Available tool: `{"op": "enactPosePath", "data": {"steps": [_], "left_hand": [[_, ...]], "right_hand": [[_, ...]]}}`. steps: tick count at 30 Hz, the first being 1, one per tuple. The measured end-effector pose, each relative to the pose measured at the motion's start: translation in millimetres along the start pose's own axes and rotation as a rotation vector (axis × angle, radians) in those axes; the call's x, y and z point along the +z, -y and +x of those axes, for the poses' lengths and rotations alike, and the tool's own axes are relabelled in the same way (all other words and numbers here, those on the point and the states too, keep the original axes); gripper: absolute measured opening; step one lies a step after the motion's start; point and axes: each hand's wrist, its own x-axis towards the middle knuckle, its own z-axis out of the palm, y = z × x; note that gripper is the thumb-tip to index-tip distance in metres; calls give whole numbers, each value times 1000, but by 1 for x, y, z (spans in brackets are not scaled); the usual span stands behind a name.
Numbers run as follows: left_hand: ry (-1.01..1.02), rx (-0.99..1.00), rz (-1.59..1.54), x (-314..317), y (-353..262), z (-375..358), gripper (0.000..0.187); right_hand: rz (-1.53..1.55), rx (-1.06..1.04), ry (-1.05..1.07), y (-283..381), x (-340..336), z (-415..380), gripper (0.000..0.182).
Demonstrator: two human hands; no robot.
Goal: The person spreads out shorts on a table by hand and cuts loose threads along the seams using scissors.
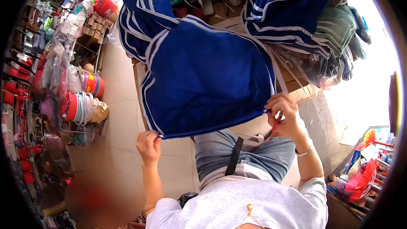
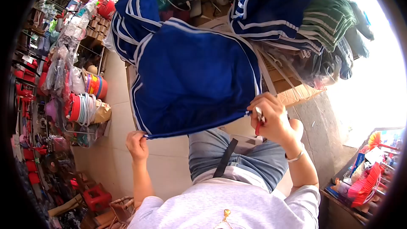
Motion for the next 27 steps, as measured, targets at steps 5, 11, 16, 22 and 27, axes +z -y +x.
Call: {"op": "enactPosePath", "data": {"steps": [5, 11, 16, 22, 27], "left_hand": [[30, -87, -70, -3, -13, -5, 23], [-15, -232, -162, -11, 0, 21, 11], [28, -224, -276, 10, -1, 80, 5], [374, -75, -378, 59, 4, 131, 37], [539, -44, -70, 98, 32, 146, 65]], "right_hand": [[45, 34, 133, -4, -15, -15, 22], [282, 406, 211, 5, -61, 13, 26], [602, 335, 95, -2, -17, 41, 26], [978, 526, 251, -8, 38, 100, 34], [818, 552, 257, -35, 62, 137, 44]]}}
